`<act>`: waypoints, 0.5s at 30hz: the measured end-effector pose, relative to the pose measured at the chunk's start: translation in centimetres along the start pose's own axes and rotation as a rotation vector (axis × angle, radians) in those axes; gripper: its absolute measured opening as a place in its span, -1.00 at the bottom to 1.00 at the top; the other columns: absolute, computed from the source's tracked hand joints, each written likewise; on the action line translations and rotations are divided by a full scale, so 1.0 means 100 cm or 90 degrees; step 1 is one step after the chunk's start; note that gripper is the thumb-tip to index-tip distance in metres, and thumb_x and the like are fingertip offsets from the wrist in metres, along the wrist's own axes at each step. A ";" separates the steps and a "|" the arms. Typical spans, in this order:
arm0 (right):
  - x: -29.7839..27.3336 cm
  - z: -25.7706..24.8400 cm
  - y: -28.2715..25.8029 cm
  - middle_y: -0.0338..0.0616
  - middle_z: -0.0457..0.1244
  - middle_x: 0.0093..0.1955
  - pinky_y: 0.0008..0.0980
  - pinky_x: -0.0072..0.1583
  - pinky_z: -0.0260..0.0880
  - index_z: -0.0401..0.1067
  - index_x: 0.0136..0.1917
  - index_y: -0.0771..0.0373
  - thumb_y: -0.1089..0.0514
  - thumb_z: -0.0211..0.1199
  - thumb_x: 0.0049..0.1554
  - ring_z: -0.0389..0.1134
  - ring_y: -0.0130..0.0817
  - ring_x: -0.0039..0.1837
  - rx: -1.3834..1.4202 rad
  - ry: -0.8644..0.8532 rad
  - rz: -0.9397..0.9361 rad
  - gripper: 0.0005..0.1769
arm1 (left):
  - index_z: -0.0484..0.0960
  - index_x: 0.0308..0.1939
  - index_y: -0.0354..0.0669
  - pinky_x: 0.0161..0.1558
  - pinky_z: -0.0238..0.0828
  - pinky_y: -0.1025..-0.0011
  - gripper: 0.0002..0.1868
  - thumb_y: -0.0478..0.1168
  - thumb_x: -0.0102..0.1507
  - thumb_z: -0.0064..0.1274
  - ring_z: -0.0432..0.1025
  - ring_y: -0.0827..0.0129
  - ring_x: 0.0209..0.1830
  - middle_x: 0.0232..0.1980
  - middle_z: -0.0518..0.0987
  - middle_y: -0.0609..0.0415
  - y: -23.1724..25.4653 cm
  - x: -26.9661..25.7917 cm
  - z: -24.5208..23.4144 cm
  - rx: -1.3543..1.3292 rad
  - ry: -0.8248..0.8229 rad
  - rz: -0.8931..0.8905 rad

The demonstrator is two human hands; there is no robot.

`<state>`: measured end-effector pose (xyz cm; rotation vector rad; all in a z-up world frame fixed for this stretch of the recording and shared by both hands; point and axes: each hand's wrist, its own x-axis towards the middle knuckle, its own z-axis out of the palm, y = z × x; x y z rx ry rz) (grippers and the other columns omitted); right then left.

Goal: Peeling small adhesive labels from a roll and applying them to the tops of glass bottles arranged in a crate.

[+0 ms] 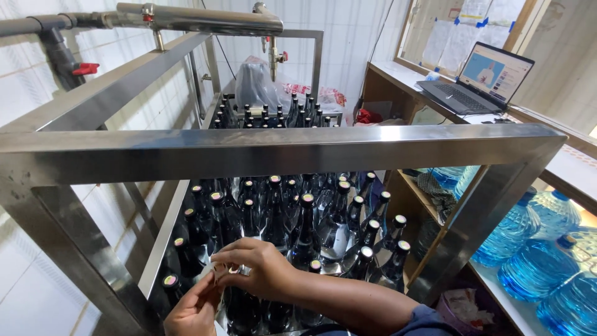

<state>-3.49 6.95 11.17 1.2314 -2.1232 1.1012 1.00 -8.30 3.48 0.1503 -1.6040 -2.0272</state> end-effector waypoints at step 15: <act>0.051 -0.027 0.031 -0.21 0.43 -0.11 -0.54 -0.17 0.43 0.71 0.05 0.20 0.04 0.37 0.36 0.38 -0.52 -0.17 0.256 -0.082 0.359 -0.78 | 0.90 -0.03 -0.41 0.02 0.71 0.53 -0.75 -0.47 0.19 0.44 0.73 0.39 -0.18 -0.12 0.87 -0.10 0.027 -0.004 -0.009 0.164 0.058 -0.036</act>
